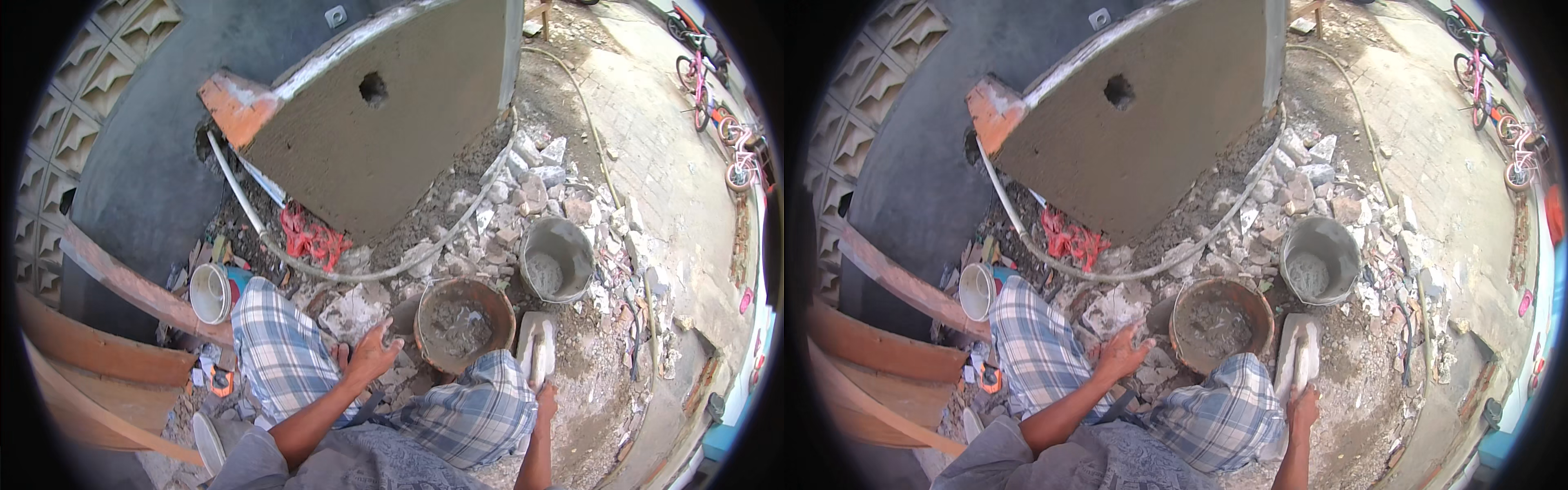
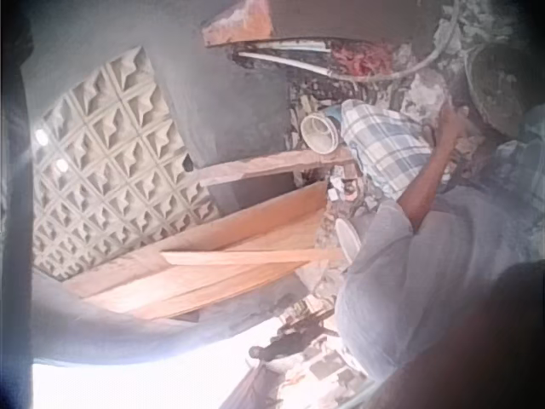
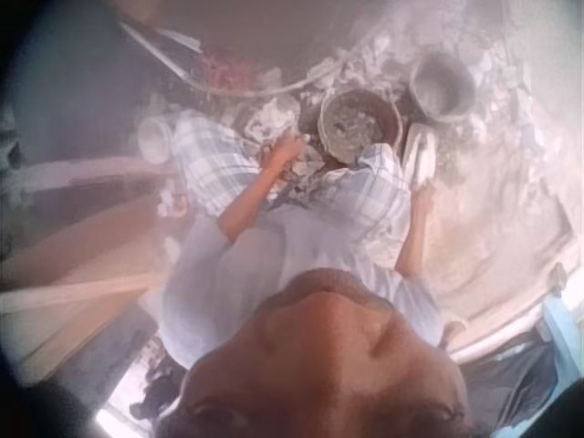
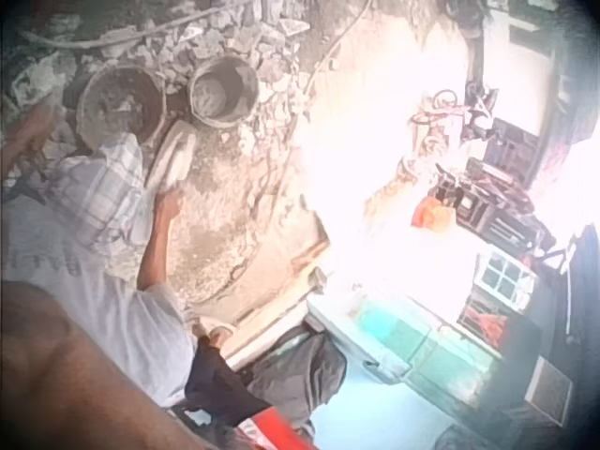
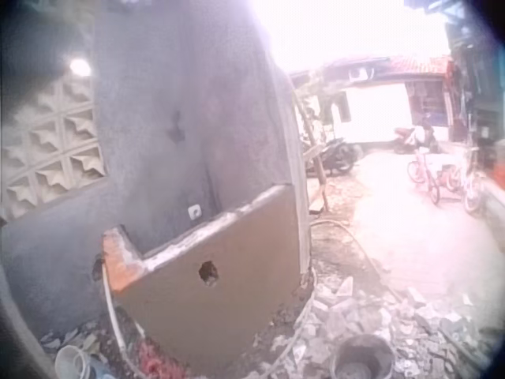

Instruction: The person is plastering a concrete wall using a trowel and a wooden straightedge. They scoop wet cement from a bucket, apply it to the wall surface, and smooth it out. The person also uses a chisel to scrape off excess material and a wooden plank to level the plastered area.

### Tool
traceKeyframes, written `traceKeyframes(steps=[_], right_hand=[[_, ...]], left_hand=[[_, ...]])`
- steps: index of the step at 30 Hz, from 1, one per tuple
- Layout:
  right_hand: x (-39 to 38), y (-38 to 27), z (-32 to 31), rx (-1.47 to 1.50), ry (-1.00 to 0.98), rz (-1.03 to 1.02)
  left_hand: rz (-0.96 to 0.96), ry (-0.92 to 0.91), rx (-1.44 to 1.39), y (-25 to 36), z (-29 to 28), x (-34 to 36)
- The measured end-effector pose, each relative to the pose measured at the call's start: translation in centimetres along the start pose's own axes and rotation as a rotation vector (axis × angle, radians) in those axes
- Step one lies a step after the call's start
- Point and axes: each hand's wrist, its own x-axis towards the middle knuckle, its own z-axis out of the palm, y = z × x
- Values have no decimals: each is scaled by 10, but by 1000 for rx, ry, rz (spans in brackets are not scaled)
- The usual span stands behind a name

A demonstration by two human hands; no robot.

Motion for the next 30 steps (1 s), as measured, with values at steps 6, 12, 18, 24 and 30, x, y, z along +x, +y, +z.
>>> traceKeyframes(steps=[6, 12, 18, 24, 30], right_hand=[[-37, -73, -63, 402, 255, -156], [-43, -88, -66, 538, 154, -244], [-41, -78, -55, 540, 121, -225], [-38, -75, -62, 670, 117, -210], [-52, -142, -119, 765, 103, -360]], left_hand=[[-514, -279, 351, -112, 72, 60], [-522, -105, 419, -100, 92, 45], [-441, -134, 522, -117, 95, 34], [-486, -322, 579, -106, 70, 41], [-324, -122, 468, -29, 21, 28]])
